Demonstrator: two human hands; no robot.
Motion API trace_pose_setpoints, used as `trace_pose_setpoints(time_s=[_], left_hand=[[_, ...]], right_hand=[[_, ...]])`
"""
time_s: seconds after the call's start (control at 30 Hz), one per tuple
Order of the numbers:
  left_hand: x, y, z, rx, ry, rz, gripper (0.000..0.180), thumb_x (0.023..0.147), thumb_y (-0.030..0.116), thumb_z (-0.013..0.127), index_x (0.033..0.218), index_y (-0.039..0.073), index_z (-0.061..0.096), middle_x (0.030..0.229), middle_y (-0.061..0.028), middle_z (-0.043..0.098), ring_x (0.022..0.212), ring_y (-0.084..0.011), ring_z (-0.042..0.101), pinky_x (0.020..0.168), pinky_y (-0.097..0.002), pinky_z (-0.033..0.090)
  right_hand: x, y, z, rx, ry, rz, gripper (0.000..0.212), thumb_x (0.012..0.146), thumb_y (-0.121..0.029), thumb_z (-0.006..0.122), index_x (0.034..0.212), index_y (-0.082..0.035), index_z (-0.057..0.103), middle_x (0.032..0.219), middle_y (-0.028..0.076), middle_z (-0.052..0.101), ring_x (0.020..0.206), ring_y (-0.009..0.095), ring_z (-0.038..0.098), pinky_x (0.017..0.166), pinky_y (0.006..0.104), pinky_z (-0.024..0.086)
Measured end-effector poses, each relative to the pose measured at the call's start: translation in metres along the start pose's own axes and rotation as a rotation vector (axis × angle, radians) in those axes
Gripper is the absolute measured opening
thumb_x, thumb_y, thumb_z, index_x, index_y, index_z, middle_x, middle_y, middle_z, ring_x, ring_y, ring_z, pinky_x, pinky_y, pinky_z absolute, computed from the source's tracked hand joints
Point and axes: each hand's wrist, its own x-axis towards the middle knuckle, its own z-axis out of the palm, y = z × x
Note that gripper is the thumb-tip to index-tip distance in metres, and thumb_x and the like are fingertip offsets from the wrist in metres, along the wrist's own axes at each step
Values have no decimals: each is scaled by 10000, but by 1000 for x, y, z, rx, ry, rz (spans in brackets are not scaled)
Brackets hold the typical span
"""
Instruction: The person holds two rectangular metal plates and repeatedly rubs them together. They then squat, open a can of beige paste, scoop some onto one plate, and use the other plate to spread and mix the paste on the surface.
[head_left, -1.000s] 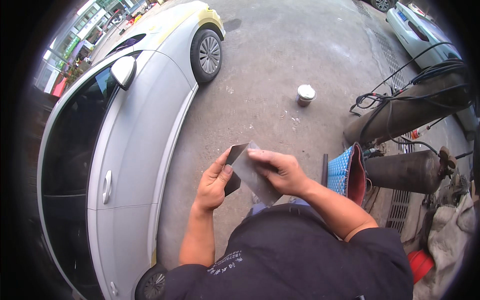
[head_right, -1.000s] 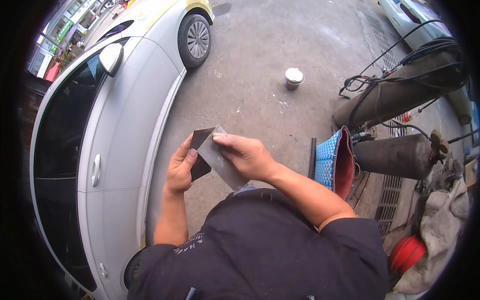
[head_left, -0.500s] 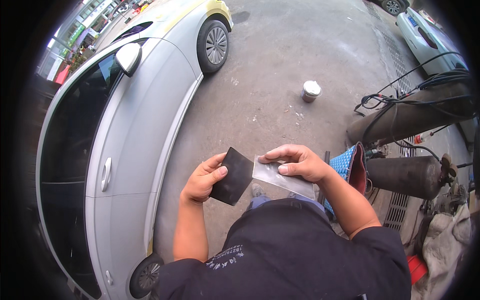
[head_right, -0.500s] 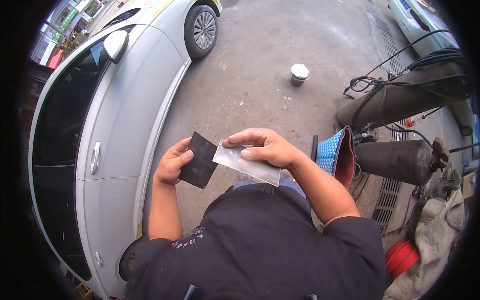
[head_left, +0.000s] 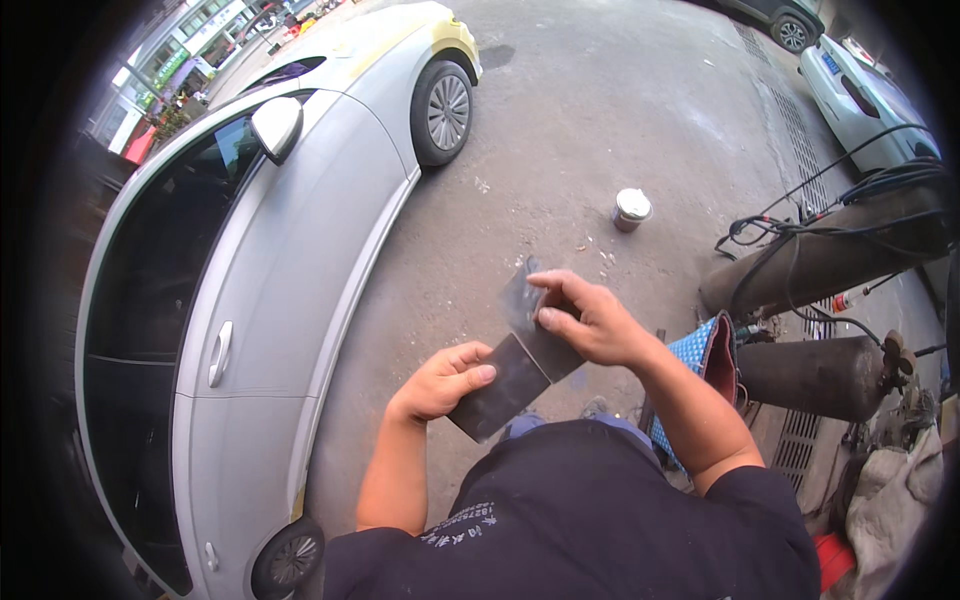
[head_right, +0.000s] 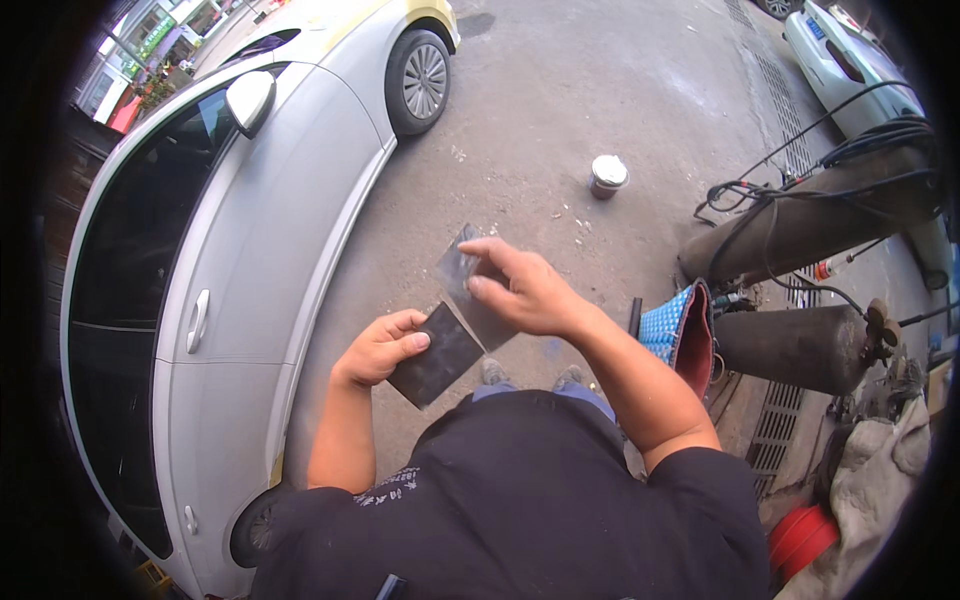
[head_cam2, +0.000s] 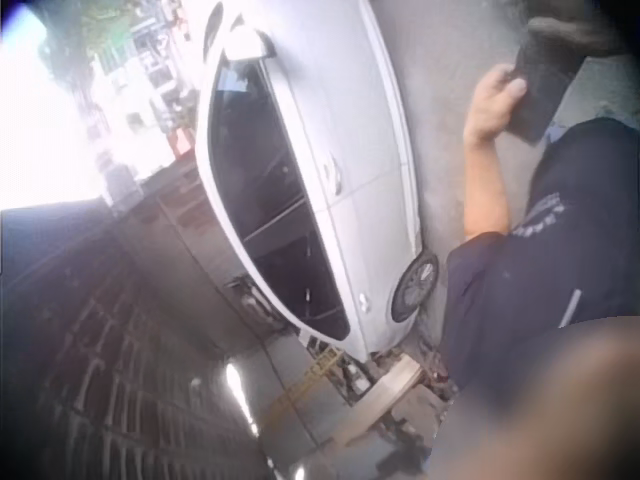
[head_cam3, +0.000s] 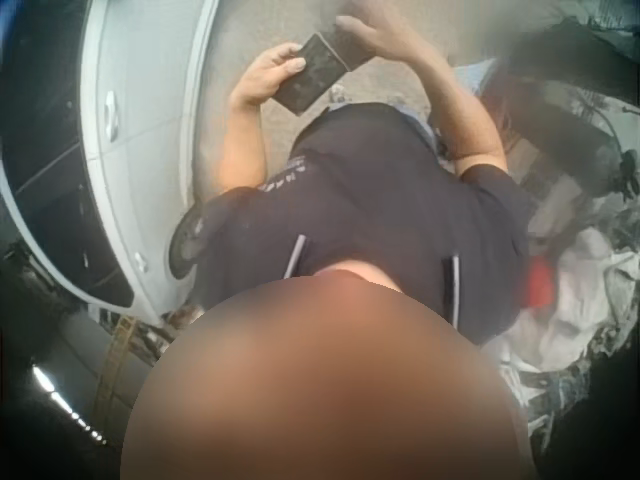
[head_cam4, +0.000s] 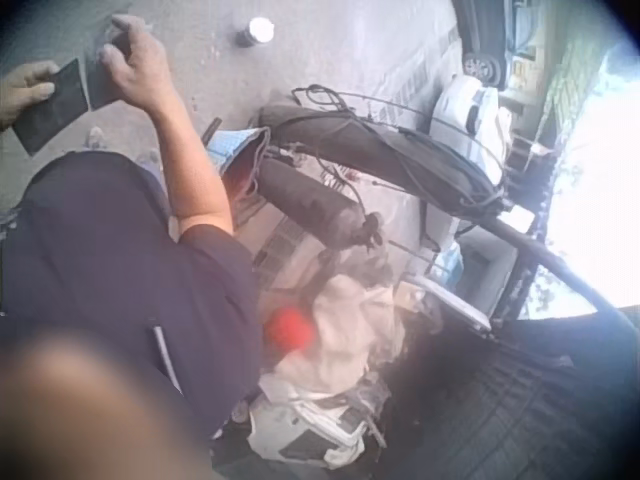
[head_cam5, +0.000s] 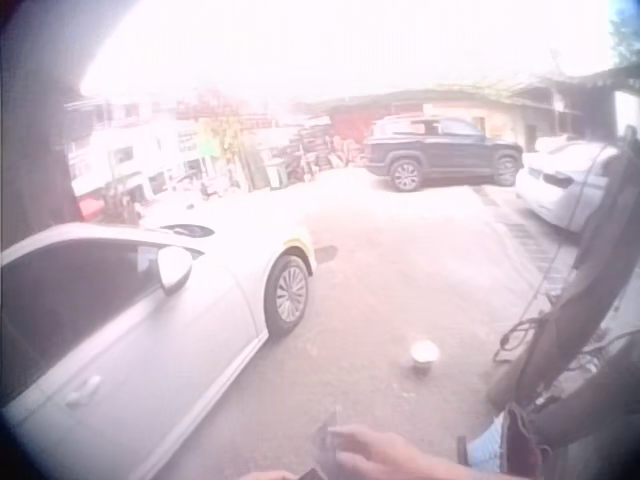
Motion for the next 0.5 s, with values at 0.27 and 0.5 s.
trace_pose_setpoints(time_s=[0.27,0.5], left_hand=[[7,3,-6,249,137,69,227,991,198,567,1127,21,606,945,-7,649,848,-65,577,767,-241,475],[2,0,-36,-43,316,246,207,981,158,578,1122,9,597,957,-28,663,845,-81,606,769,-255,509]], right_hand=[[-9,-6,47,18,138,38,383,884,-72,665,1255,-45,574,861,83,667,759,154,641,721,301,520],[-26,20,58,-4,180,80,315,905,-58,632,1216,-28,596,834,51,659,756,113,622,710,265,506]])
